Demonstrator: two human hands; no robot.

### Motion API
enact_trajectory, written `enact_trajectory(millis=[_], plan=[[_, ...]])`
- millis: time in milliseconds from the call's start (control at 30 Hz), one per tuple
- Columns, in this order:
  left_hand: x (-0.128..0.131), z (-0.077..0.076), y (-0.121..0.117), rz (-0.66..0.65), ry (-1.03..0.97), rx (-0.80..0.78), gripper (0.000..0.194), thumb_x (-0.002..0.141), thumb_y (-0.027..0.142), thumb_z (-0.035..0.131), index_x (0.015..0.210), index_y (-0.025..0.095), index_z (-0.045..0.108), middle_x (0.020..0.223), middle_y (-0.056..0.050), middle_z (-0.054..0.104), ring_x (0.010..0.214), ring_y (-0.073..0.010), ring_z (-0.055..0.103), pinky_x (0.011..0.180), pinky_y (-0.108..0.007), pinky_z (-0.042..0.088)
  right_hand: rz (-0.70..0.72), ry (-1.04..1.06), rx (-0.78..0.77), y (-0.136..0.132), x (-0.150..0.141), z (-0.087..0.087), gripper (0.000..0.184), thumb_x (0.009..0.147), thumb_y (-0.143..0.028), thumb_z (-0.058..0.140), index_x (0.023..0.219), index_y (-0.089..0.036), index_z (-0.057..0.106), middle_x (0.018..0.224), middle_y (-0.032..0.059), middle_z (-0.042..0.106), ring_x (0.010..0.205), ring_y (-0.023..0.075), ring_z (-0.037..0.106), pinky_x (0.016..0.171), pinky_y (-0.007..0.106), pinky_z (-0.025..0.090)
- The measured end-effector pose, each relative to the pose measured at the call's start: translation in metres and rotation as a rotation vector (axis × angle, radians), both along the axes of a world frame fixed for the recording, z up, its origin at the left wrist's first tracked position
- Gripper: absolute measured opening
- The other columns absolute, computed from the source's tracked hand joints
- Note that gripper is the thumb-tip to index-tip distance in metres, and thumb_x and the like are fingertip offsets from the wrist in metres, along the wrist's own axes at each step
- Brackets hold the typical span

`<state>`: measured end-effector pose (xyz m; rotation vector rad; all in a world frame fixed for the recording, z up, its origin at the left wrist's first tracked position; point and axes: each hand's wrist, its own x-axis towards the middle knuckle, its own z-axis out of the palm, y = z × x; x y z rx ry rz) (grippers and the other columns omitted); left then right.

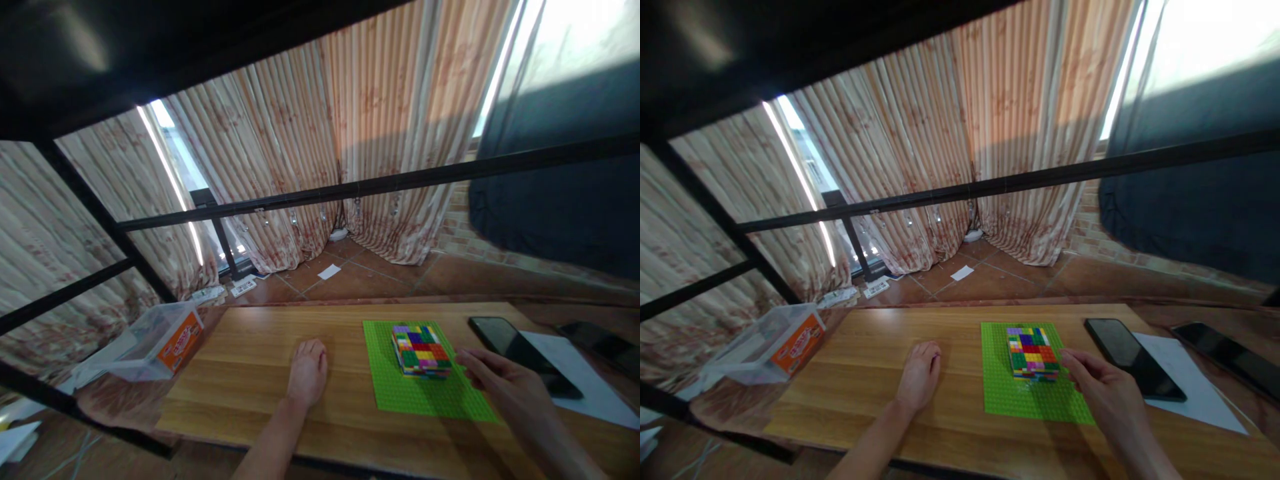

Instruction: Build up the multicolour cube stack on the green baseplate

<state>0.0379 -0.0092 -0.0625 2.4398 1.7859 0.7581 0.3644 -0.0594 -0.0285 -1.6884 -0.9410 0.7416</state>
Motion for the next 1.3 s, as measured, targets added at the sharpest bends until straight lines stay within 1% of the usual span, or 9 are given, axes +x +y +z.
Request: enact_trajectory(millis=[200,333,567,700,833,933,1067,1167,1300], plan=[[-0.057,0.001,0.015,0.063,-0.001,0.004,0.019,0.084,0.016,0.039,0.081,0.020,0.057,0.088,-0.005,0.060,0.086,-0.0193,0.055,0.081,-0.035,0.045,-0.031,-0.163,-0.034,0.000,0.007,-0.001,0.040,0.061,-0.051,0.062,0.081,-0.019,0.074,0.073,0.0067,0.073,0.064,0.0230,0.066,0.053,0.027,0.047],[-0.091,0.003,0.020,0.095,-0.003,0.015,0.019,0.085,0.019,0.038,0.082,0.019,0.057,0.089,-0.006,0.061,0.088,-0.0202,0.056,0.082,-0.035,0.046,0.007,-0.240,-0.045,0.006,0.008,-0.006,0.036,0.065,-0.050,0.059,0.081,-0.021,0.073,0.076,0.0065,0.074,0.072,0.0257,0.067,0.057,0.030,0.049],[-0.144,-0.002,0.024,0.134,0.078,0.042,0.024,0.086,0.029,0.039,0.088,0.020,0.061,0.094,-0.006,0.065,0.090,-0.0211,0.059,0.084,-0.036,0.047,0.050,0.030,0.085,0.024,-0.014,-0.018,0.046,0.070,-0.050,0.057,0.099,-0.017,0.066,0.099,0.0104,0.072,0.092,0.0273,0.066,0.077,0.034,0.052],[-0.152,-0.002,0.021,0.161,0.154,0.081,0.030,0.087,0.034,0.039,0.097,0.021,0.064,0.102,-0.006,0.067,0.095,-0.0214,0.060,0.085,-0.037,0.047,0.138,-0.059,0.036,0.027,-0.036,-0.025,0.054,0.074,-0.054,0.053,0.110,-0.014,0.061,0.099,0.0104,0.071,0.091,0.0273,0.066,0.081,0.037,0.050],[-0.145,0.002,0.015,0.224,0.196,0.251,0.034,0.086,0.038,0.042,0.101,0.019,0.066,0.109,-0.010,0.067,0.100,-0.0268,0.059,0.088,-0.045,0.044,0.165,-0.134,0.022,0.021,-0.059,-0.027,0.058,0.076,-0.056,0.048,0.114,-0.013,0.057,0.098,0.0105,0.070,0.090,0.0269,0.065,0.082,0.038,0.048],[-0.122,0.002,0.004,0.187,0.132,0.298,0.033,0.086,0.037,0.045,0.106,0.019,0.064,0.112,-0.011,0.065,0.105,-0.0279,0.057,0.092,-0.046,0.042,0.203,-0.099,0.040,0.014,-0.082,-0.027,0.060,0.077,-0.056,0.049,0.120,-0.014,0.054,0.103,0.0109,0.069,0.094,0.0269,0.064,0.086,0.039,0.047],[-0.069,-0.006,-0.024,0.109,-0.082,0.213,0.034,0.088,0.034,0.044,0.115,0.020,0.059,0.117,-0.009,0.063,0.112,-0.0244,0.055,0.097,-0.044,0.043,0.279,-0.062,0.102,0.006,-0.119,-0.031,0.064,0.078,-0.053,0.051,0.129,-0.014,0.048,0.116,0.0119,0.064,0.107,0.0275,0.059,0.094,0.041,0.043],[-0.031,-0.014,-0.045,0.097,-0.216,0.088,0.040,0.090,0.034,0.040,0.125,0.018,0.050,0.122,-0.010,0.060,0.114,-0.0225,0.054,0.095,-0.042,0.046,0.247,-0.098,0.105,0.002,-0.145,-0.034,0.064,0.081,-0.051,0.048,0.132,-0.012,0.046,0.126,0.0144,0.058,0.117,0.0277,0.052,0.101,0.042,0.037],[-0.011,-0.020,-0.055,0.065,-0.220,0.002,0.042,0.091,0.033,0.037,0.127,0.015,0.048,0.121,-0.013,0.060,0.112,-0.0224,0.055,0.097,-0.043,0.046,0.231,-0.115,0.132,0.001,-0.162,-0.034,0.062,0.083,-0.048,0.047,0.133,-0.012,0.043,0.130,0.0146,0.054,0.121,0.0269,0.049,0.103,0.040,0.035]])
